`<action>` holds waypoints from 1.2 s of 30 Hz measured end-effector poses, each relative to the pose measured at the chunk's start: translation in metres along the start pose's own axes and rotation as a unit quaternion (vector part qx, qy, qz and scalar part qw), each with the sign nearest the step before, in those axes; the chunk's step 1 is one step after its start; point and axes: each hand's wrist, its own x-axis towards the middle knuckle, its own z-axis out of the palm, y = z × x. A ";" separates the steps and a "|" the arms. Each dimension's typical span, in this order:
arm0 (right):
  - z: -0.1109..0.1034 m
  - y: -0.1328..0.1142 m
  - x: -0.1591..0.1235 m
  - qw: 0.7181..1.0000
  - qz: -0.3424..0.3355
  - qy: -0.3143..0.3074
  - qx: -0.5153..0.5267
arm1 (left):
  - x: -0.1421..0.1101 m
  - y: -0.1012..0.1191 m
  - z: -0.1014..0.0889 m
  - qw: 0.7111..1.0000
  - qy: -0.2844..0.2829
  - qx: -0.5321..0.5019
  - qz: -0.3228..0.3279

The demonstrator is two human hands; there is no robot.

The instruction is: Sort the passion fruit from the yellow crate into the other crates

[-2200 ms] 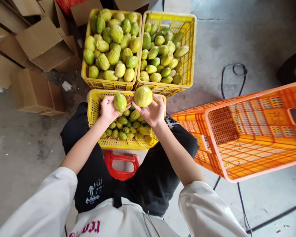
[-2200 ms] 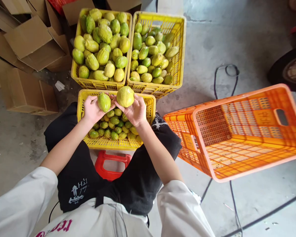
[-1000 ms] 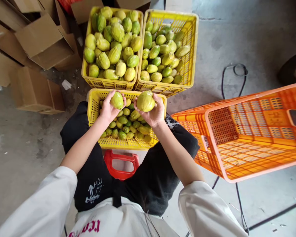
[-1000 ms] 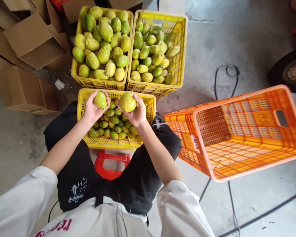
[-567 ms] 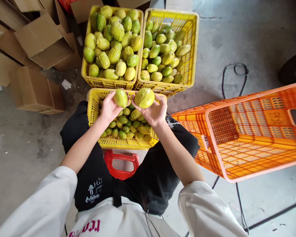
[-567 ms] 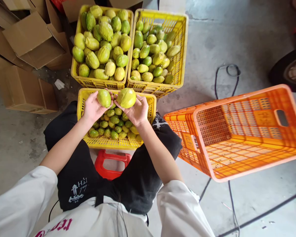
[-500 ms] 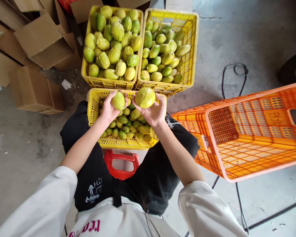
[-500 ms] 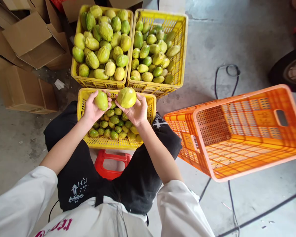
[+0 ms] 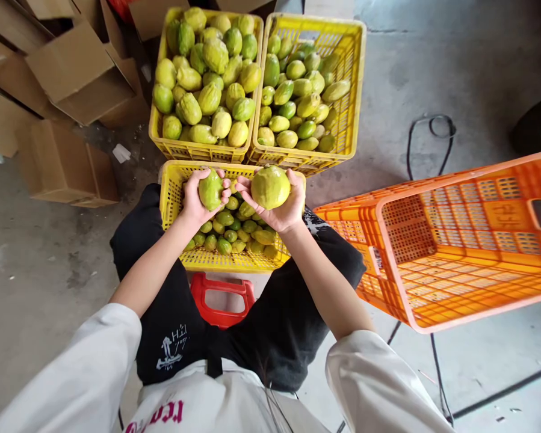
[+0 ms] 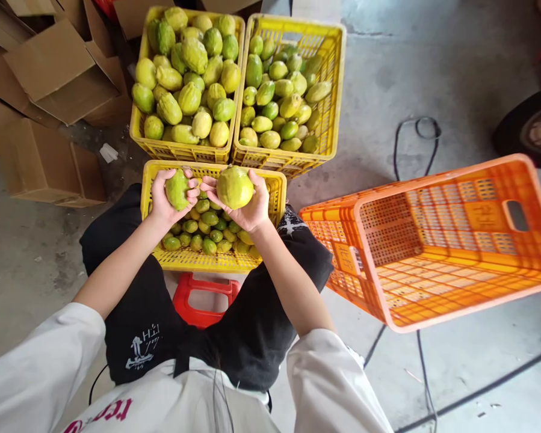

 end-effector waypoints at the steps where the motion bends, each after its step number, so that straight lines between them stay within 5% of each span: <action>1: 0.000 -0.001 -0.001 1.000 0.009 -0.003 -0.001 | 0.001 0.000 -0.002 1.000 -0.002 0.002 -0.008; 36: 0.001 -0.007 0.002 0.996 0.013 0.059 -0.070 | 0.010 0.003 -0.018 0.994 -0.027 0.044 -0.101</action>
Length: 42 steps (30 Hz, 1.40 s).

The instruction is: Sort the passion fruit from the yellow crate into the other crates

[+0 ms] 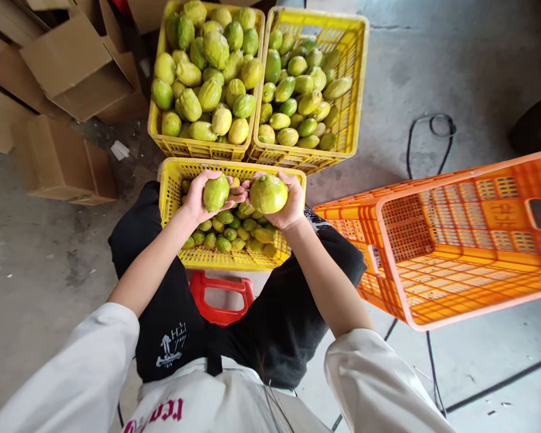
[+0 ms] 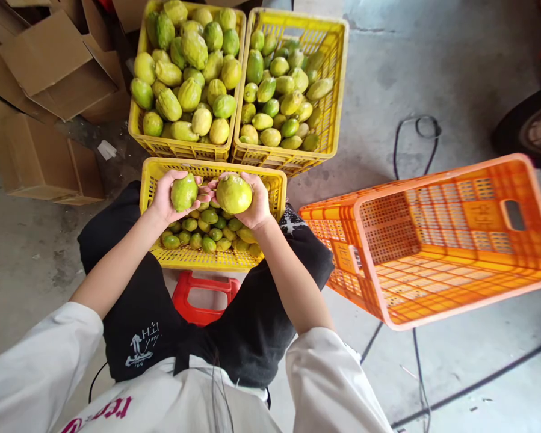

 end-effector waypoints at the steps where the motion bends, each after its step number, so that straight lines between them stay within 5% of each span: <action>1: -0.001 0.000 0.001 1.000 -0.002 0.005 -0.003 | 0.000 0.000 0.000 1.000 0.004 0.003 -0.001; 9: -0.011 0.007 0.005 0.998 -0.028 0.063 -0.007 | 0.004 0.002 0.000 1.000 0.008 -0.002 0.008; 24: -0.008 -0.001 0.006 0.998 -0.054 0.023 0.023 | -0.003 0.002 0.019 0.992 0.047 -0.006 0.119; 42: -0.001 0.000 0.003 0.997 -0.047 0.002 0.053 | -0.007 0.001 0.021 0.992 0.030 -0.013 0.120</action>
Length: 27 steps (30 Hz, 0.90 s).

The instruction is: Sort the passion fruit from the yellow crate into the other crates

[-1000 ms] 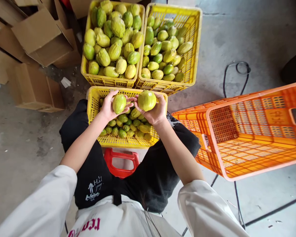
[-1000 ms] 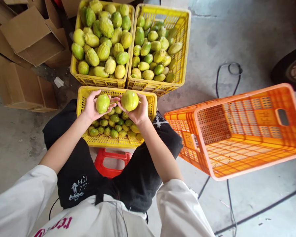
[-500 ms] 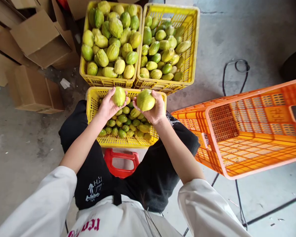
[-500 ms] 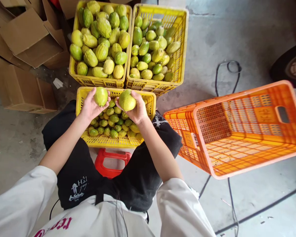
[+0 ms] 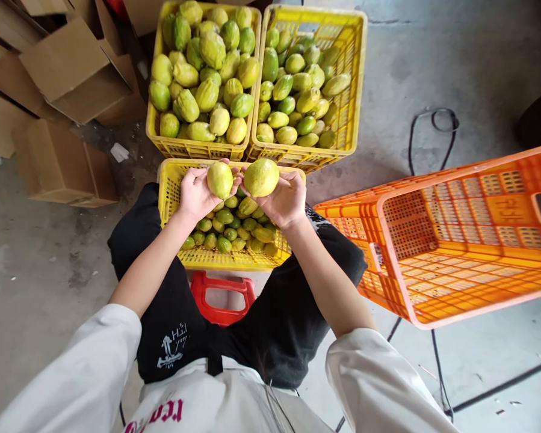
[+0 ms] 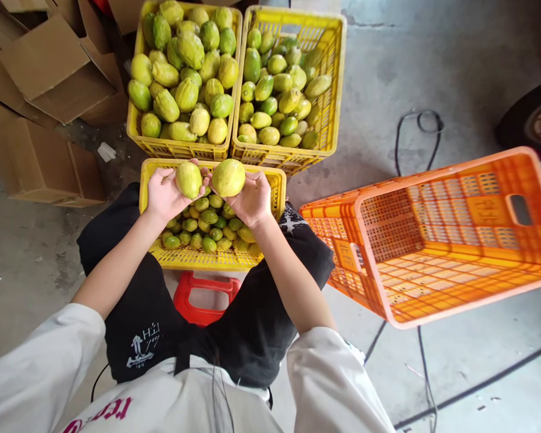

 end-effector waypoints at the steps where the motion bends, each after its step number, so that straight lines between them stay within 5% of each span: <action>1: -0.001 0.001 0.001 1.000 -0.003 0.001 -0.007 | 0.000 0.000 0.000 1.000 -0.003 -0.003 0.003; 10: -0.012 0.005 0.004 0.996 -0.067 0.051 -0.016 | 0.004 -0.003 -0.002 0.999 -0.010 0.043 0.019; 14: -0.012 0.007 0.004 0.998 -0.052 0.027 -0.008 | 0.003 -0.004 -0.002 0.999 -0.024 0.043 0.006; 19: -0.007 0.007 0.002 0.999 -0.034 0.016 -0.019 | 0.004 -0.004 -0.006 0.999 0.025 0.045 0.008; 27: -0.008 0.000 -0.001 0.999 -0.020 0.002 -0.036 | 0.001 -0.003 -0.007 0.998 -0.009 0.061 -0.014</action>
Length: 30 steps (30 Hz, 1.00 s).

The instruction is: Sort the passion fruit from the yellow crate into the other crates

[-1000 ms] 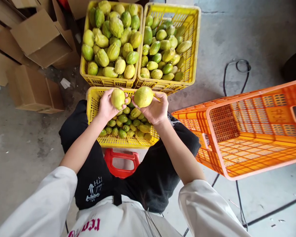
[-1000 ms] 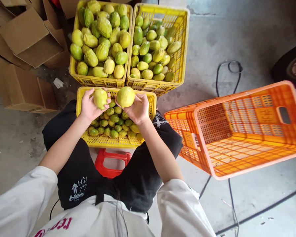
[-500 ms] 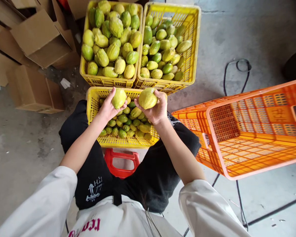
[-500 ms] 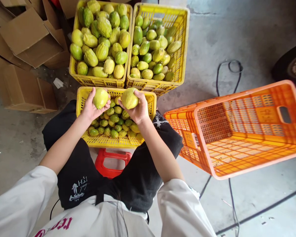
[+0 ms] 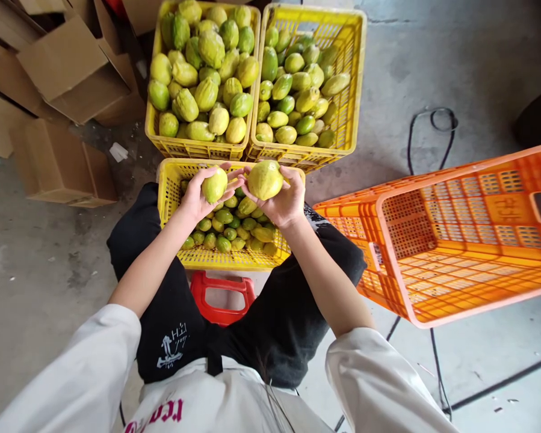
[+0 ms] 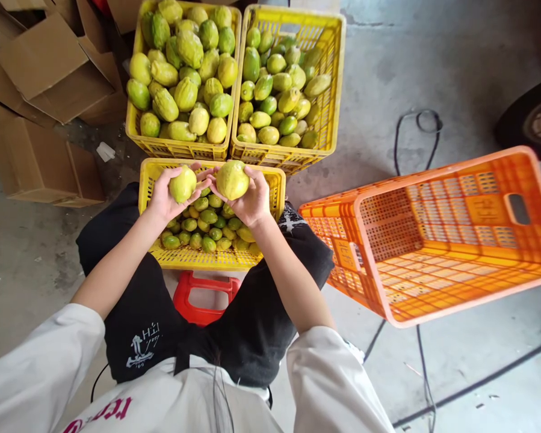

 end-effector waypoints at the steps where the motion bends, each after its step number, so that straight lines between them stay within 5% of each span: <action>1: -0.001 -0.001 0.000 1.000 0.005 -0.005 -0.001 | 0.001 0.000 -0.001 1.000 -0.004 0.002 -0.003; 11: -0.003 0.002 0.001 0.998 0.033 -0.035 -0.032 | 0.004 0.003 -0.002 0.999 -0.006 -0.011 -0.052; 22: -0.002 0.000 0.005 0.997 0.001 -0.028 -0.072 | 0.014 -0.005 -0.008 0.996 -0.032 0.084 0.016; 30: 0.004 0.013 0.002 0.999 0.028 0.010 -0.044 | 0.007 -0.005 -0.002 0.998 0.047 0.046 0.002</action>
